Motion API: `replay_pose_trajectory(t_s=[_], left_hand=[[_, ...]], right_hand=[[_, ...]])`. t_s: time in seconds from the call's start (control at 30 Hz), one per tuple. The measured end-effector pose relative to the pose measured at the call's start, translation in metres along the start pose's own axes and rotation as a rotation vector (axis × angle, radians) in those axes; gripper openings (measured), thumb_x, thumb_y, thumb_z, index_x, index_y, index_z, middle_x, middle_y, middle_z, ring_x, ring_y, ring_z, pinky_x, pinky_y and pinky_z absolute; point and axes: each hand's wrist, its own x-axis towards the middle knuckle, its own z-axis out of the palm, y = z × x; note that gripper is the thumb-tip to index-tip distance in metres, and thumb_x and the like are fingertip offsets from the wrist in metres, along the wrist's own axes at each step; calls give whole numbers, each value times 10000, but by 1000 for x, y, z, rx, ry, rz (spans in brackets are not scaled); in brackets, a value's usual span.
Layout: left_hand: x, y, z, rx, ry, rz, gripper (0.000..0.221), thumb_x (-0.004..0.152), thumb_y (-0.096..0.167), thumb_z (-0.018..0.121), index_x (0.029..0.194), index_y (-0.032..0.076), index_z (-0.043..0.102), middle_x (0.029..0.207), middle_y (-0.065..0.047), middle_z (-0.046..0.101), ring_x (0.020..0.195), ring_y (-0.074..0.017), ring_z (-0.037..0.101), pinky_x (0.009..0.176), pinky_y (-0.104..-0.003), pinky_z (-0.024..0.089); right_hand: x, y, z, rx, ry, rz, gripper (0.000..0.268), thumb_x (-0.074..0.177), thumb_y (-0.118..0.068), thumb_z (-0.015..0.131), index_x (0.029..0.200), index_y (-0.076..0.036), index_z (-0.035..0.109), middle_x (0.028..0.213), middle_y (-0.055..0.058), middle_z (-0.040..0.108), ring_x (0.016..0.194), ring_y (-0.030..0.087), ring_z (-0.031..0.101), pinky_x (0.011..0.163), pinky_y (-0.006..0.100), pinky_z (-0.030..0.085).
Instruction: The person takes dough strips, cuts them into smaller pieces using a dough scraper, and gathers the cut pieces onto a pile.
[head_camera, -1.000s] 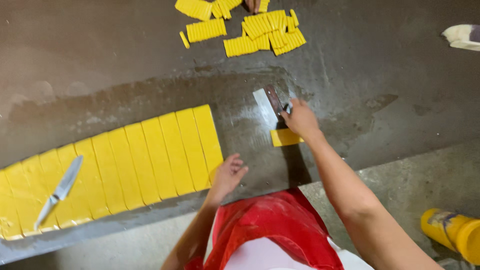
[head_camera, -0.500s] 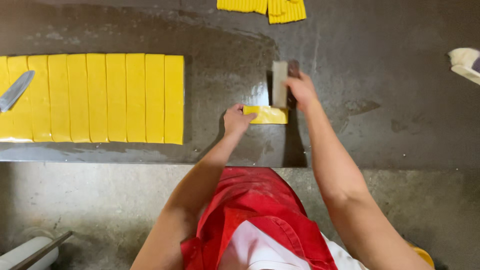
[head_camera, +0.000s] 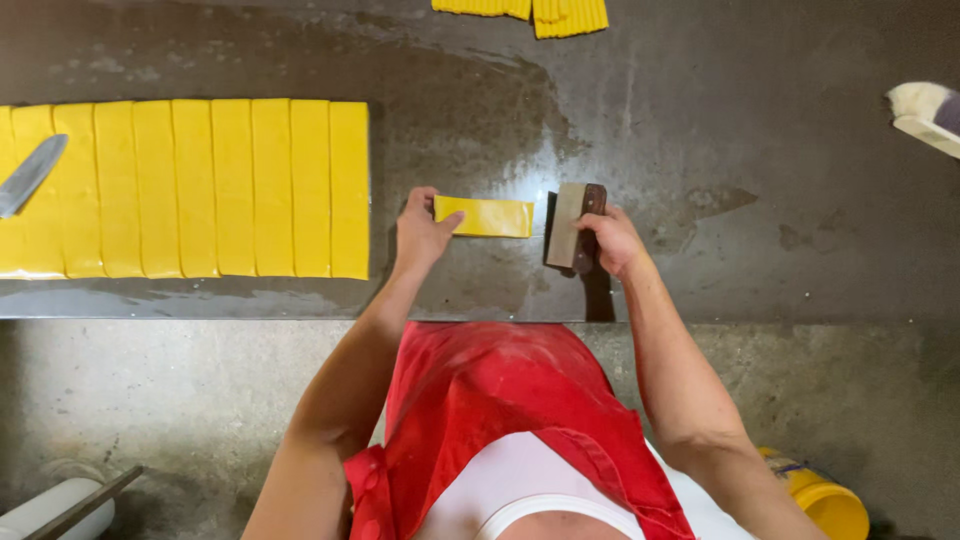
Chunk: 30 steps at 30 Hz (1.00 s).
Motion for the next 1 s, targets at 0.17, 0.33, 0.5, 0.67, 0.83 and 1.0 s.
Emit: replay_pose_trajectory(t_s=[0.17, 0.33, 0.5, 0.67, 0.83, 1.0], left_hand=[[32, -40, -50, 371, 98, 83, 443, 795, 134, 838, 1177, -3, 660, 969, -130, 766, 834, -197, 745, 750, -346, 591], [46, -50, -45, 243, -183, 165, 316, 834, 119, 772, 1139, 45, 740, 951, -128, 796, 834, -195, 779, 779, -334, 603], [69, -26, -68, 387, -209, 341, 397, 767, 136, 789, 1148, 66, 702, 1038, -126, 730, 817, -280, 728, 744, -393, 581], [87, -20, -71, 670, -440, 594, 196, 809, 223, 801, 940, 81, 767, 955, -133, 705, 956, -374, 639, 880, -474, 529], [80, -6, -77, 693, -400, 661, 255, 773, 233, 805, 942, 47, 759, 1052, -150, 683, 1024, -377, 607, 906, -452, 514], [75, 2, -80, 669, -413, 645, 261, 762, 248, 815, 924, 48, 767, 1069, -137, 678, 1046, -366, 588, 941, -448, 483]], right_hand=[[-2, 9, 37, -273, 264, -131, 267, 882, -177, 723, 1107, -32, 716, 970, 72, 734, 839, 198, 683, 724, 357, 556], [-14, -13, 117, -974, 533, -571, 293, 898, -272, 740, 979, 4, 686, 851, 216, 694, 776, 381, 689, 741, 436, 543], [0, -22, 226, -1093, 449, -705, 405, 851, -153, 696, 1208, -57, 532, 911, 253, 706, 860, 500, 671, 738, 564, 529], [29, -12, 292, -1205, 405, -460, 497, 824, -94, 656, 1261, -120, 419, 839, 245, 698, 814, 506, 668, 704, 611, 479], [50, 0, 302, -1260, 455, -361, 463, 798, -93, 644, 1199, -111, 413, 852, 222, 711, 829, 473, 681, 695, 599, 491], [58, 5, 300, -1286, 473, -315, 436, 820, -96, 629, 1198, -102, 412, 858, 224, 706, 838, 474, 680, 709, 604, 486]])
